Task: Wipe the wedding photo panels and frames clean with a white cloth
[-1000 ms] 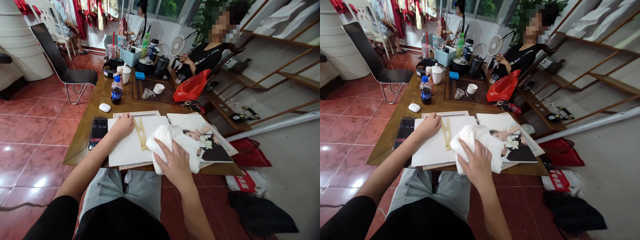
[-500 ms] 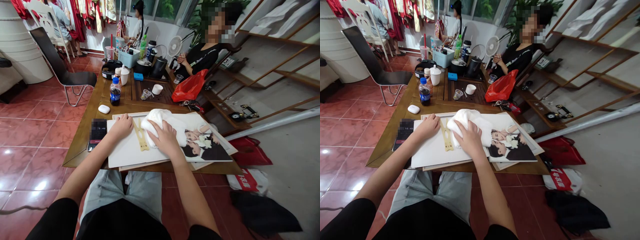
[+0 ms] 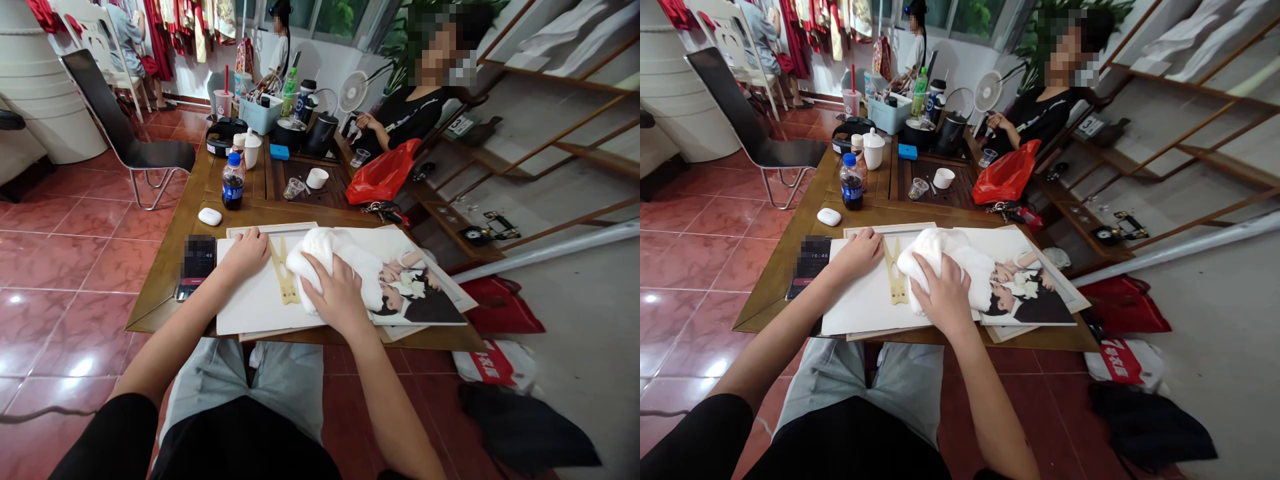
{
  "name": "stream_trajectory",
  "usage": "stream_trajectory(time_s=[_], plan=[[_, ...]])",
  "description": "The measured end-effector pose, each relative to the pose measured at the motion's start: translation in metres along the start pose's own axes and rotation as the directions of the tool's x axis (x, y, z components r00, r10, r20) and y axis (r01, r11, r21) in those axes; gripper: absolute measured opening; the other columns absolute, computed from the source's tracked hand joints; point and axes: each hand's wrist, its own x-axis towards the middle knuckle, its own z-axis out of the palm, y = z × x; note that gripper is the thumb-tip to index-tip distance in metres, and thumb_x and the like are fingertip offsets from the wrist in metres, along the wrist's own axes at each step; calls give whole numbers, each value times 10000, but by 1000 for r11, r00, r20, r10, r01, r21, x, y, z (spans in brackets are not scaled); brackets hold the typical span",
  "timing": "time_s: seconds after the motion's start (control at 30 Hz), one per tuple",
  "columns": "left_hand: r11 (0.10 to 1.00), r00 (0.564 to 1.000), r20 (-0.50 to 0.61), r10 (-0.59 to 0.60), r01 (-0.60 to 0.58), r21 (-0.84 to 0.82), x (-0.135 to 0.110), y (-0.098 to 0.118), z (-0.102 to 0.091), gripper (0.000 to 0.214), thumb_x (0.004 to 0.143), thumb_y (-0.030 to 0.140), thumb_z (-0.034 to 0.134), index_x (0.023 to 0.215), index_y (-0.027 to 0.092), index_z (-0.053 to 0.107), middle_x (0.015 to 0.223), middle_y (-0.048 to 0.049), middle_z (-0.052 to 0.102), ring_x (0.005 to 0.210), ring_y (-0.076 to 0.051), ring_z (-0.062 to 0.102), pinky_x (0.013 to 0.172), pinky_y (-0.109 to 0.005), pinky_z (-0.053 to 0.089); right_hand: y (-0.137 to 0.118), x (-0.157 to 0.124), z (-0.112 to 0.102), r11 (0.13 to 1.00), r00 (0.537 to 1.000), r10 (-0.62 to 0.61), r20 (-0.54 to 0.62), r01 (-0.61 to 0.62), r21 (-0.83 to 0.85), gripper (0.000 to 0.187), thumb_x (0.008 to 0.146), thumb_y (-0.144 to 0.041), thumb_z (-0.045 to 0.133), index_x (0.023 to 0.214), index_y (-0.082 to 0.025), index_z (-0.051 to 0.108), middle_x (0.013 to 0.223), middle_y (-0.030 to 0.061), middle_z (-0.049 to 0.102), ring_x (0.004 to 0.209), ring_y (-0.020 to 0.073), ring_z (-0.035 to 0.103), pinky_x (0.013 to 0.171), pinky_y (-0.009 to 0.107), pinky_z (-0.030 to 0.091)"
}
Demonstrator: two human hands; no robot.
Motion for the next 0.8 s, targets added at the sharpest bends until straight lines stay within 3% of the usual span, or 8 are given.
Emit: stream_trajectory(time_s=[0.17,0.27,0.63,0.8], plan=[[1000,1000,17,-6,6,-19,0,0,-2,385,1058,235,299,1199,84,624,1241,-223,624,1176,-344,588,1015,-495,451,0,-38,-5,999,999,-36,-39,36,-3,533,1029,-495,385,1530,-361,508,1389,155,496,1252,349,506,1045,548,429],[1000,1000,22,1,0,-27,0,0,-4,384,1056,230,296,1192,85,625,1234,-221,626,1172,-344,589,1012,-497,454,0,-43,-6,999,998,-36,-44,36,-1,531,1025,-503,392,1526,-372,511,1385,150,500,1242,350,511,1039,549,434],[1000,999,35,2,-1,-23,0,0,-5,392,1064,236,294,1213,83,623,1254,-214,620,1200,-334,585,1031,-479,450,9,26,1,997,996,76,37,-76,-1,562,1038,-527,378,1564,-342,453,1374,172,506,1258,368,495,1016,573,447],[1000,1000,19,-6,6,-20,0,0,-3,383,1059,232,303,1203,84,626,1249,-219,620,1191,-338,586,1022,-484,452,10,34,5,997,997,79,10,-80,19,567,1038,-523,381,1565,-326,449,1397,180,499,1278,374,487,1027,578,434]])
